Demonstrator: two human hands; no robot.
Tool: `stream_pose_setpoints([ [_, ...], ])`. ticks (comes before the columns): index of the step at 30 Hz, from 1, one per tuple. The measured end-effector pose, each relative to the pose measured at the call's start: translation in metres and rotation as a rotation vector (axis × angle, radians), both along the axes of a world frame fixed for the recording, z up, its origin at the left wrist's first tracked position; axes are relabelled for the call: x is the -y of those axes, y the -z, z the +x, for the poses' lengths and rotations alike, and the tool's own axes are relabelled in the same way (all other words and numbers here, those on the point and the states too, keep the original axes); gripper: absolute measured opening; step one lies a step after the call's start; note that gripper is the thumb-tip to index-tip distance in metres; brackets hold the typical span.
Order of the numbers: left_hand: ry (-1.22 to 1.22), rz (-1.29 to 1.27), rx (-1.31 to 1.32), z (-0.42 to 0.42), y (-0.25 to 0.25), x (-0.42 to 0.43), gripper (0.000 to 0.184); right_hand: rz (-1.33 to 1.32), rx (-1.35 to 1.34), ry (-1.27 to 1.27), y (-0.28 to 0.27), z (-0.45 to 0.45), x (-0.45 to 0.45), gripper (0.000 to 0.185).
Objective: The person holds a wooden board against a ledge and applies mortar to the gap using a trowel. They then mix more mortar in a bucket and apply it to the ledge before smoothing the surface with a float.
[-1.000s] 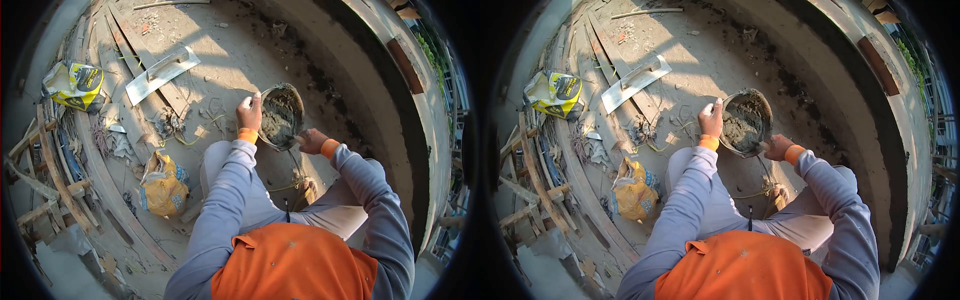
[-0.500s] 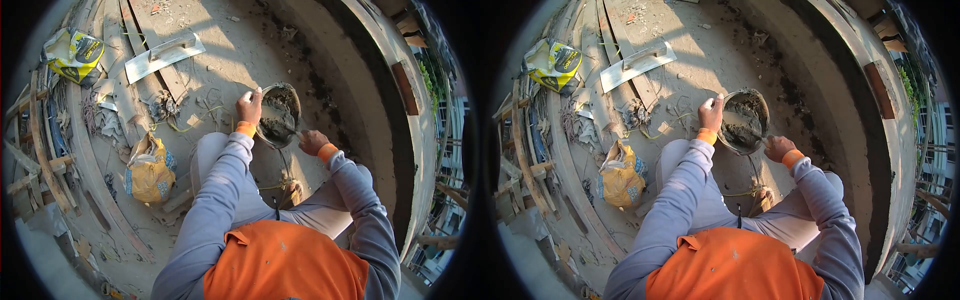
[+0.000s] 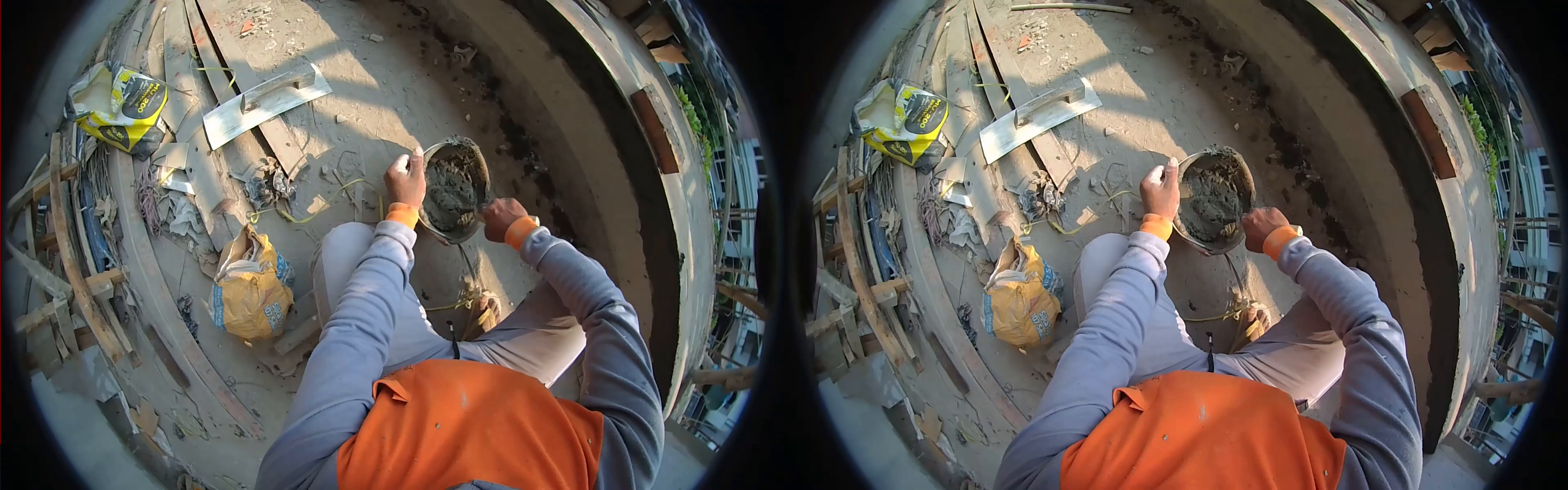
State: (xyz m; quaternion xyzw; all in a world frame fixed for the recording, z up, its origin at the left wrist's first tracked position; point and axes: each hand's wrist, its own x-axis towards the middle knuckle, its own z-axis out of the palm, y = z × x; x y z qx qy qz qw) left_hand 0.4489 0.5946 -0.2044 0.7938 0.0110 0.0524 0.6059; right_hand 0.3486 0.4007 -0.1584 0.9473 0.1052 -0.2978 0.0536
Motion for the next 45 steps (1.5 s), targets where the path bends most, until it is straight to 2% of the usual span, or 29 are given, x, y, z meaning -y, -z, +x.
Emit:
stream_pose_setpoints([
  [2,0.002,-0.015,0.019,0.001,0.002,-0.002,0.046,0.040,-0.056,0.092,0.012,0.000,0.002,0.020],
  [3,0.005,-0.013,0.022,0.000,0.001,-0.003,0.046,0.042,-0.053,0.095,0.006,-0.003,0.004,0.020],
  [5,0.035,-0.003,-0.009,0.001,0.000,-0.003,0.047,0.167,-0.047,0.257,-0.008,-0.007,0.010,0.024],
  [6,0.032,0.000,-0.008,0.002,0.000,-0.003,0.047,0.239,-0.059,0.250,0.005,-0.013,0.024,0.022],
  [9,0.000,0.003,0.030,0.004,0.003,-0.003,0.050,0.350,0.003,0.207,-0.002,-0.018,0.037,0.021],
  [11,-0.029,-0.037,0.032,0.006,0.007,0.000,0.050,0.269,0.049,0.218,-0.010,-0.020,0.037,0.016],
  [13,-0.040,-0.040,0.006,0.008,0.008,-0.001,0.050,0.187,0.566,0.045,-0.011,-0.023,0.042,0.017],
  [19,-0.032,-0.038,-0.022,0.006,0.001,-0.002,0.050,0.149,0.496,0.163,-0.031,-0.023,0.053,0.022],
  [21,-0.052,-0.037,-0.040,0.005,-0.001,-0.005,0.050,0.093,0.392,0.290,-0.029,-0.023,0.055,0.023],
  [25,-0.031,-0.007,-0.053,0.005,0.003,-0.006,0.046,-0.051,0.260,0.282,-0.019,-0.022,0.046,0.024],
  [27,-0.062,-0.052,-0.036,0.006,0.005,-0.005,0.046,0.068,0.114,0.240,-0.017,-0.019,0.029,0.025],
  [32,-0.043,-0.013,-0.029,0.004,0.004,-0.008,0.048,0.195,0.030,0.227,-0.012,-0.012,-0.004,0.028],
  [35,-0.016,-0.066,-0.038,0.006,0.007,-0.009,0.049,0.293,-0.044,0.274,-0.005,-0.007,0.010,0.029],
  [37,-0.036,-0.001,-0.043,0.005,-0.004,-0.008,0.049,0.424,-0.039,0.286,0.003,-0.011,0.025,0.029],
  [41,-0.065,-0.107,-0.152,0.007,0.002,-0.006,0.050,0.433,-0.084,0.372,-0.013,-0.017,0.040,0.030],
  [45,-0.191,-0.187,-0.013,0.011,0.015,-0.005,0.055,0.499,0.141,0.339,-0.063,-0.030,0.053,0.025],
])
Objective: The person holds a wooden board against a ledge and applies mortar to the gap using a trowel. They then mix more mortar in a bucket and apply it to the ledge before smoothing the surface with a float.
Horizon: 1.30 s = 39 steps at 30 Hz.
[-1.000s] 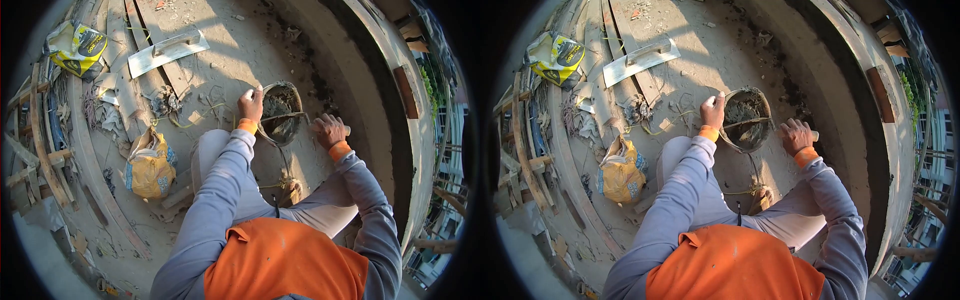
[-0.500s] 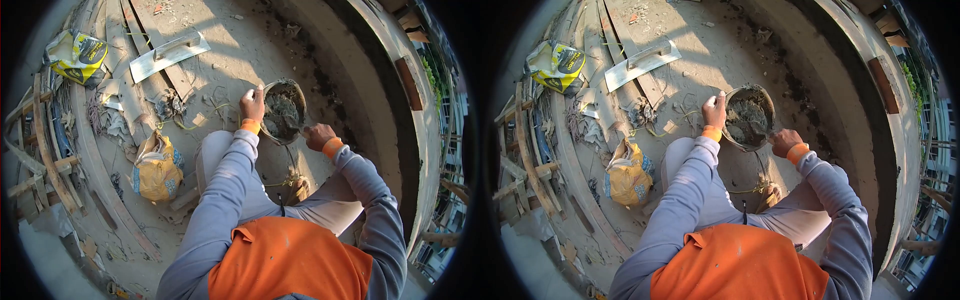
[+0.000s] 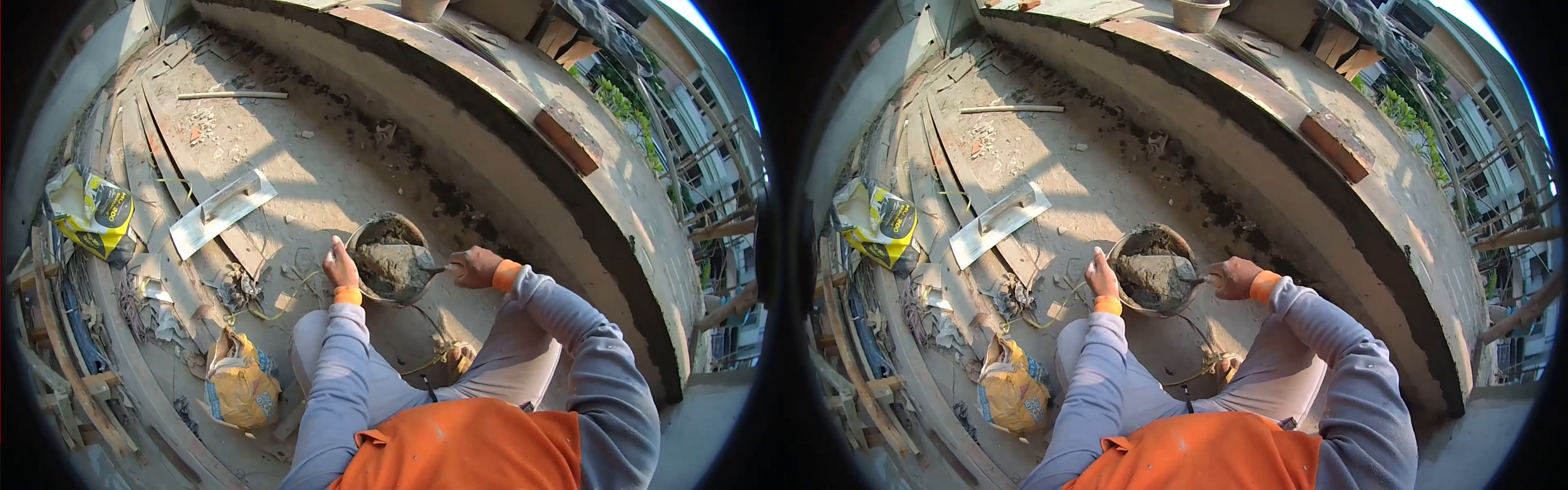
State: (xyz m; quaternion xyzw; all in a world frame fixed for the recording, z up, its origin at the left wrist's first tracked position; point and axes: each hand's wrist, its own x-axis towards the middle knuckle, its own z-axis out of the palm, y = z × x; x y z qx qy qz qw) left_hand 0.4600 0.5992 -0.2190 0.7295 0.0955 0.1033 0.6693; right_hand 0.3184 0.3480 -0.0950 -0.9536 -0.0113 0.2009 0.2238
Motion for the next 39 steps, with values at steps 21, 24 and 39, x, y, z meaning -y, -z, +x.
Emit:
stream_pose_setpoints([
  [21,0.108,0.133,-0.059,-0.009,-0.012,0.008,0.054,0.054,0.531,0.643,-0.121,-0.059,0.186,0.022],
  [24,0.105,0.220,-0.041,-0.009,-0.001,0.008,0.056,-0.155,0.416,0.525,-0.082,-0.034,0.179,0.031],
  [39,0.072,0.219,-0.019,-0.023,-0.023,0.014,0.053,-0.238,0.589,0.714,-0.093,-0.061,0.193,0.030],
])
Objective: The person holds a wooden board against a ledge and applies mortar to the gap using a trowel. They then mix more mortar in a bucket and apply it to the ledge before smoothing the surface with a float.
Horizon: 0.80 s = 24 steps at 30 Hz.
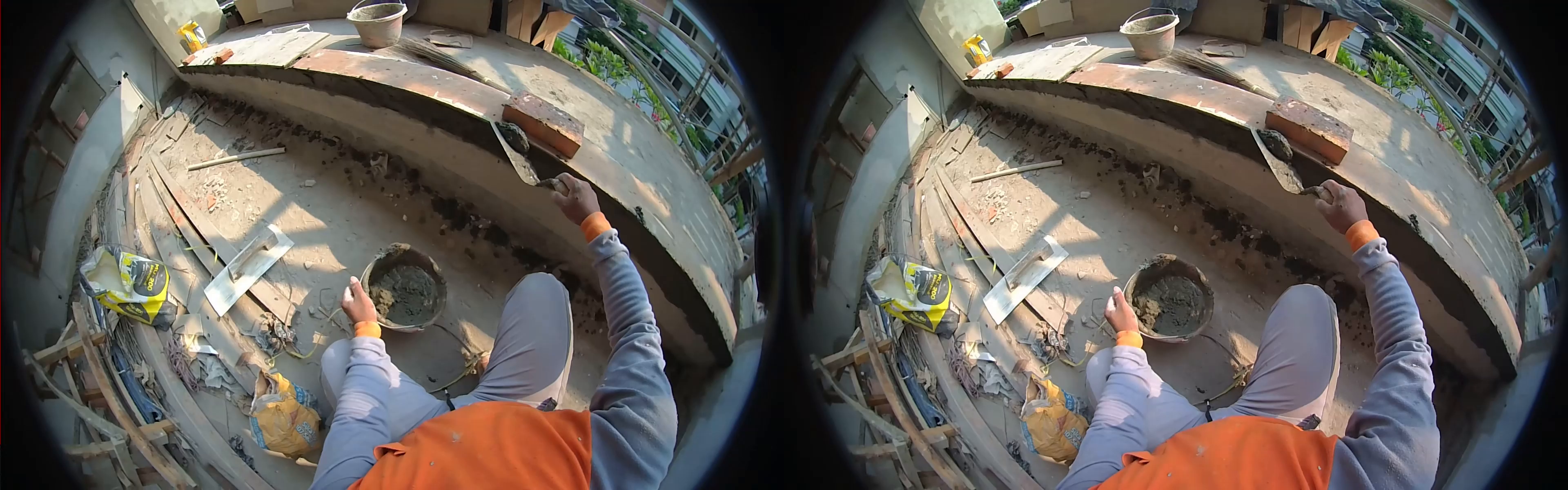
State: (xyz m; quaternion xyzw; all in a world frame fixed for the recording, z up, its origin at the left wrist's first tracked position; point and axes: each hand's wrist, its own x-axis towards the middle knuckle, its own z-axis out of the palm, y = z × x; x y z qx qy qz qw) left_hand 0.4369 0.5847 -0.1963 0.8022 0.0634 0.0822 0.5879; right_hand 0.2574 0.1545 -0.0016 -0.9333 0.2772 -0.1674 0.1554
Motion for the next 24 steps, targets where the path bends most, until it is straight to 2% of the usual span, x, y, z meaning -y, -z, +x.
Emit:
stream_pose_setpoints([
  [7,0.033,0.026,0.030,0.005,0.011,0.002,0.050,-0.317,-0.148,0.010,-0.049,-0.022,-0.037,0.030],
  [9,0.024,0.000,0.020,0.003,0.003,0.004,0.049,-0.283,-0.154,-0.034,-0.074,-0.012,-0.061,0.031],
  [11,0.028,0.003,0.009,0.002,0.001,0.004,0.049,-0.087,-0.069,-0.414,-0.083,0.000,-0.071,0.030],
  [12,0.022,-0.028,0.018,0.002,0.003,0.005,0.050,-0.085,-0.070,-0.417,-0.085,0.012,-0.077,0.030],
  [14,0.023,-0.016,-0.002,0.001,0.003,0.006,0.050,0.526,-0.227,-0.525,-0.090,0.039,-0.086,0.031],
  [15,0.025,-0.006,-0.022,-0.001,0.003,0.006,0.050,0.528,-0.227,-0.530,-0.089,0.052,-0.083,0.031],
  [17,0.005,-0.030,0.005,-0.004,-0.002,0.008,0.050,0.703,-0.387,-0.488,-0.073,0.086,-0.069,0.029],
  [19,0.044,-0.008,-0.039,-0.008,-0.008,0.004,0.053,0.315,-0.204,-0.309,-0.037,0.111,-0.035,0.032],
  [20,0.040,-0.016,-0.046,-0.008,-0.007,0.004,0.053,-0.147,-0.134,-0.224,-0.030,0.111,-0.026,0.035],
  [21,0.030,0.010,-0.028,-0.007,-0.003,0.003,0.052,0.024,0.055,-0.237,-0.034,0.100,-0.021,0.035],
  [23,0.043,-0.020,-0.062,-0.004,0.004,0.002,0.050,0.042,0.126,-0.281,-0.042,0.075,-0.014,0.034],
  [24,0.040,-0.014,-0.067,-0.005,0.008,0.000,0.050,0.008,0.028,-0.236,-0.042,0.059,-0.012,0.034],
])
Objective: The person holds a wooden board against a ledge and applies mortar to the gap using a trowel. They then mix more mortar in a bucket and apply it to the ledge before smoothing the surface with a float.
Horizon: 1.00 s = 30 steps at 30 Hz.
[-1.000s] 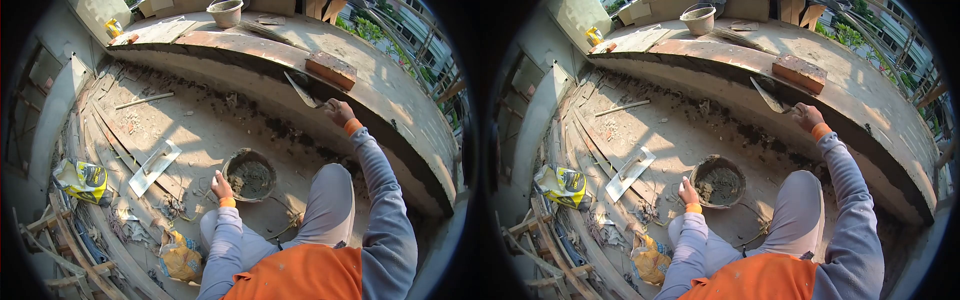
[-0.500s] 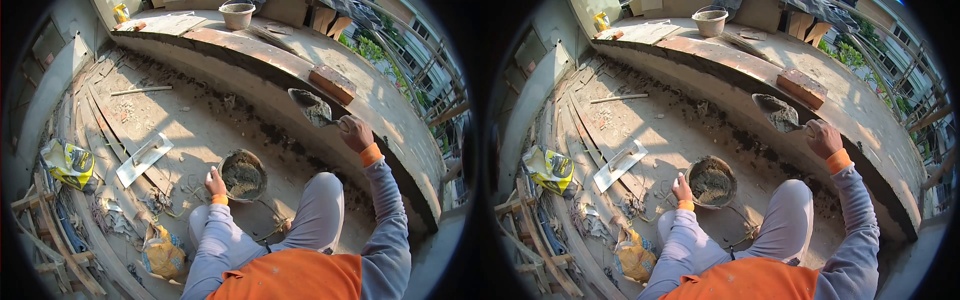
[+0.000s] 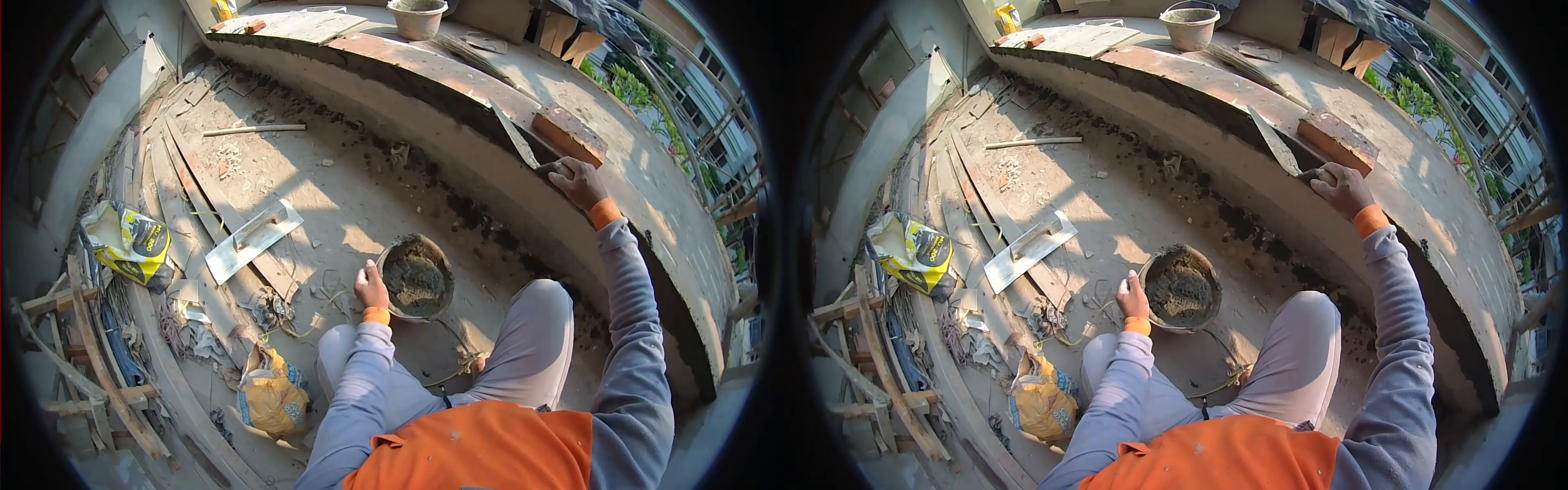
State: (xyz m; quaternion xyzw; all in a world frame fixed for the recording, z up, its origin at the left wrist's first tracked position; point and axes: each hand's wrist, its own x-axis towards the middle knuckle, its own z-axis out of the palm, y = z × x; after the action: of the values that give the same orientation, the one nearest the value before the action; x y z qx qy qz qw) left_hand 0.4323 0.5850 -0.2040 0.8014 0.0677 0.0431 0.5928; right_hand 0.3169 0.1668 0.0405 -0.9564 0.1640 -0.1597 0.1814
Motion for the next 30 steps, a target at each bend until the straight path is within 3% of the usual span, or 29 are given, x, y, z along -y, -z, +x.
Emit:
stream_pose_setpoints([
  [2,-0.007,-0.010,0.106,0.005,0.003,0.003,0.050,-0.044,-0.089,0.054,0.009,-0.025,0.002,0.035],
  [5,-0.005,-0.010,0.050,0.001,-0.006,0.002,0.051,0.156,-0.071,0.083,0.050,-0.053,-0.005,0.034],
  [7,0.022,0.016,0.035,0.002,-0.005,0.001,0.051,0.464,-0.267,0.180,0.060,-0.055,-0.038,0.036],
  [9,0.020,0.005,0.044,0.002,-0.003,0.003,0.052,0.244,-0.248,0.184,0.085,-0.044,-0.050,0.037],
  [11,0.035,0.099,0.091,-0.001,-0.007,0.003,0.050,0.241,-0.212,0.256,0.095,-0.024,-0.066,0.036],
  [13,0.013,0.058,0.097,-0.004,-0.008,0.005,0.051,0.080,0.262,0.157,0.101,-0.001,-0.075,0.038],
  [14,0.008,0.061,0.111,-0.004,-0.006,0.005,0.051,0.094,0.273,0.165,0.098,0.011,-0.079,0.038],
  [16,0.017,0.076,0.145,-0.006,-0.007,0.006,0.050,0.869,-0.103,0.057,0.077,0.031,-0.087,0.038],
  [17,0.019,0.079,0.163,-0.007,-0.007,0.006,0.050,0.877,-0.093,0.056,0.089,0.039,-0.087,0.038],
  [19,0.030,0.098,0.148,-0.009,-0.012,0.006,0.050,0.373,-0.044,0.185,0.119,0.062,-0.089,0.038],
  [20,0.037,0.109,0.072,-0.010,-0.015,0.006,0.050,0.325,-0.042,0.200,0.124,0.070,-0.086,0.033],
  [23,0.041,0.053,0.030,-0.012,-0.009,0.008,0.048,0.369,0.094,0.199,0.157,0.092,-0.063,0.030],
  [25,0.032,0.100,0.181,-0.014,-0.008,0.012,0.046,0.448,0.101,0.230,0.163,0.091,-0.052,0.027],
  [30,0.041,0.053,0.073,-0.016,-0.009,0.008,0.044,0.416,0.159,0.235,0.147,0.062,-0.044,0.029],
])
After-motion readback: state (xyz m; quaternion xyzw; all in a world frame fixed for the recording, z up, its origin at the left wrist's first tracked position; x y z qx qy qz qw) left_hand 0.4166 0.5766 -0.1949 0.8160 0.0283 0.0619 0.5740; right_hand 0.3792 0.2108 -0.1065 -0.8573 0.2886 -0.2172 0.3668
